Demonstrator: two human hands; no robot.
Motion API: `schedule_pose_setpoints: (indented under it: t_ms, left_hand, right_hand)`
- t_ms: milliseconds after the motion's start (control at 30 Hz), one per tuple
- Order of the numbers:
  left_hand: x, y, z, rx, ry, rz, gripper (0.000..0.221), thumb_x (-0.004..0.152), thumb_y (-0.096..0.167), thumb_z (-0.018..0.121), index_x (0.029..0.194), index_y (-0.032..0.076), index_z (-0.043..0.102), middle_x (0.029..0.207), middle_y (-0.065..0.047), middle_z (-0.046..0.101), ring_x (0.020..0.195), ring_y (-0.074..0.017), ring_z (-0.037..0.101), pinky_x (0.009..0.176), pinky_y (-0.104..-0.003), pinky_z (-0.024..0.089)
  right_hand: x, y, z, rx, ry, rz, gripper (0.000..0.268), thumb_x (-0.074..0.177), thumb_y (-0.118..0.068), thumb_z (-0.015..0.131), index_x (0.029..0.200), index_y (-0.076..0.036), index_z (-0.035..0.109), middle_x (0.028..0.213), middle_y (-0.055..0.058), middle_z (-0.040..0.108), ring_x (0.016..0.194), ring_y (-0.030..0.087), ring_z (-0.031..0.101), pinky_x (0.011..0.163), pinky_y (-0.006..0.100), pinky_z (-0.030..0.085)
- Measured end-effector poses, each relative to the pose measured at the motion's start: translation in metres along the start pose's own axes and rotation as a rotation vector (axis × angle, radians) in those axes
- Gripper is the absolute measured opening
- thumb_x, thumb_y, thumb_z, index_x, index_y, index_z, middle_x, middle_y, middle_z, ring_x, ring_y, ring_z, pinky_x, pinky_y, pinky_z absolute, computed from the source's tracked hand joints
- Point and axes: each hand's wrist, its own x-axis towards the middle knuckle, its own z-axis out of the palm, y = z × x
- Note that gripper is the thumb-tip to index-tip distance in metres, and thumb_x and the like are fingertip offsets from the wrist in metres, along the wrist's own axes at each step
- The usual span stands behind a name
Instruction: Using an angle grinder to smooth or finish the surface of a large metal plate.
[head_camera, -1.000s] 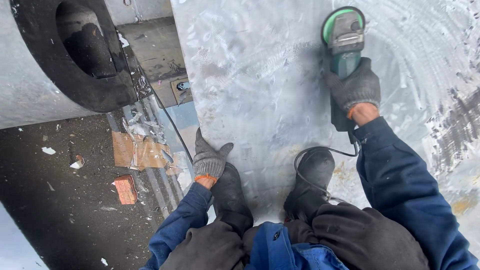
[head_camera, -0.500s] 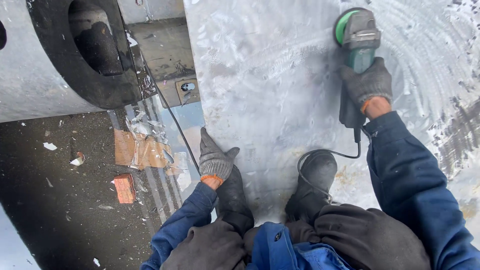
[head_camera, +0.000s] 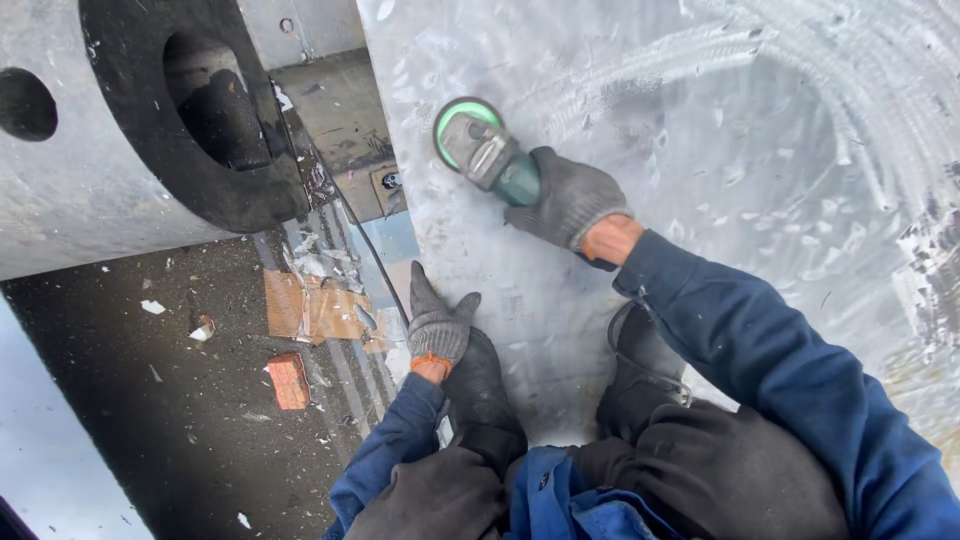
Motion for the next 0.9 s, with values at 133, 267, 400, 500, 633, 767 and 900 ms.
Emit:
schedule_pose_setpoints:
  t_ms: [133, 267, 400, 500, 633, 767, 900]
  left_hand:
    - [0.003, 0.004, -0.004, -0.122, -0.071, -0.059, 0.117, 0.072, 0.029, 0.09, 0.157, -0.004, 0.016, 0.154, -0.029, 0.038, 0.143, -0.0404, 0.039, 0.118, -0.043, 0.034]
    - [0.004, 0.014, -0.013, -0.233, -0.112, -0.098, 0.115, 0.072, 0.028, 0.088, 0.159, 0.0, 0.017, 0.151, -0.026, 0.044, 0.14, -0.0378, 0.047, 0.117, -0.041, 0.039]
    - [0.002, 0.008, -0.008, -0.16, -0.062, -0.001, 0.115, 0.073, 0.026, 0.091, 0.156, -0.003, 0.017, 0.152, -0.03, 0.038, 0.14, -0.0422, 0.041, 0.114, -0.044, 0.036]
    - [0.001, 0.013, -0.012, -0.26, -0.116, -0.092, 0.111, 0.072, 0.029, 0.085, 0.158, -0.002, 0.021, 0.149, -0.026, 0.047, 0.138, -0.0369, 0.05, 0.116, -0.04, 0.041]
    - [0.008, -0.001, -0.001, -0.119, -0.034, -0.01, 0.106, 0.078, 0.032, 0.086, 0.155, -0.005, 0.023, 0.152, -0.03, 0.043, 0.141, -0.0404, 0.044, 0.116, -0.042, 0.037]
    - [-0.001, -0.007, -0.001, -0.085, -0.045, -0.016, 0.103, 0.084, 0.035, 0.084, 0.155, -0.007, 0.022, 0.152, -0.031, 0.041, 0.14, -0.0424, 0.044, 0.114, -0.043, 0.038]
    - [0.003, 0.011, -0.01, -0.149, -0.116, -0.13, 0.1, 0.079, 0.034, 0.082, 0.155, -0.002, 0.026, 0.147, -0.027, 0.048, 0.135, -0.0383, 0.052, 0.112, -0.042, 0.043]
  right_hand:
    - [-0.013, 0.097, -0.035, 0.037, 0.204, 0.403, 0.074, 0.081, -0.052, 0.083, 0.126, -0.001, 0.056, 0.103, 0.027, 0.071, 0.094, 0.044, 0.071, 0.083, 0.05, 0.056]
    - [-0.023, 0.144, -0.073, 0.272, 0.477, 0.716, 0.071, 0.083, -0.053, 0.08, 0.122, 0.002, 0.057, 0.109, 0.023, 0.071, 0.093, 0.037, 0.075, 0.08, 0.045, 0.061]
    - [-0.013, 0.105, -0.058, 0.132, 0.448, 0.633, 0.073, 0.083, -0.051, 0.082, 0.122, 0.004, 0.054, 0.105, 0.027, 0.071, 0.092, 0.041, 0.073, 0.082, 0.046, 0.059]
    - [-0.003, 0.016, -0.03, 0.068, 0.179, 0.456, 0.074, 0.079, -0.048, 0.08, 0.128, 0.001, 0.052, 0.101, 0.026, 0.072, 0.09, 0.043, 0.073, 0.081, 0.05, 0.058]
    - [0.008, -0.038, -0.01, -0.116, -0.072, 0.096, 0.073, 0.074, -0.052, 0.083, 0.126, -0.009, 0.055, 0.105, 0.02, 0.071, 0.091, 0.04, 0.071, 0.08, 0.05, 0.056]
    - [0.011, 0.013, -0.031, 0.009, 0.032, 0.344, 0.072, 0.081, -0.051, 0.08, 0.13, -0.005, 0.054, 0.104, 0.023, 0.072, 0.093, 0.041, 0.072, 0.082, 0.049, 0.057]
    - [0.003, 0.125, -0.071, 0.048, 0.354, 0.558, 0.072, 0.086, -0.051, 0.082, 0.125, 0.003, 0.055, 0.108, 0.028, 0.07, 0.097, 0.042, 0.071, 0.086, 0.049, 0.056]
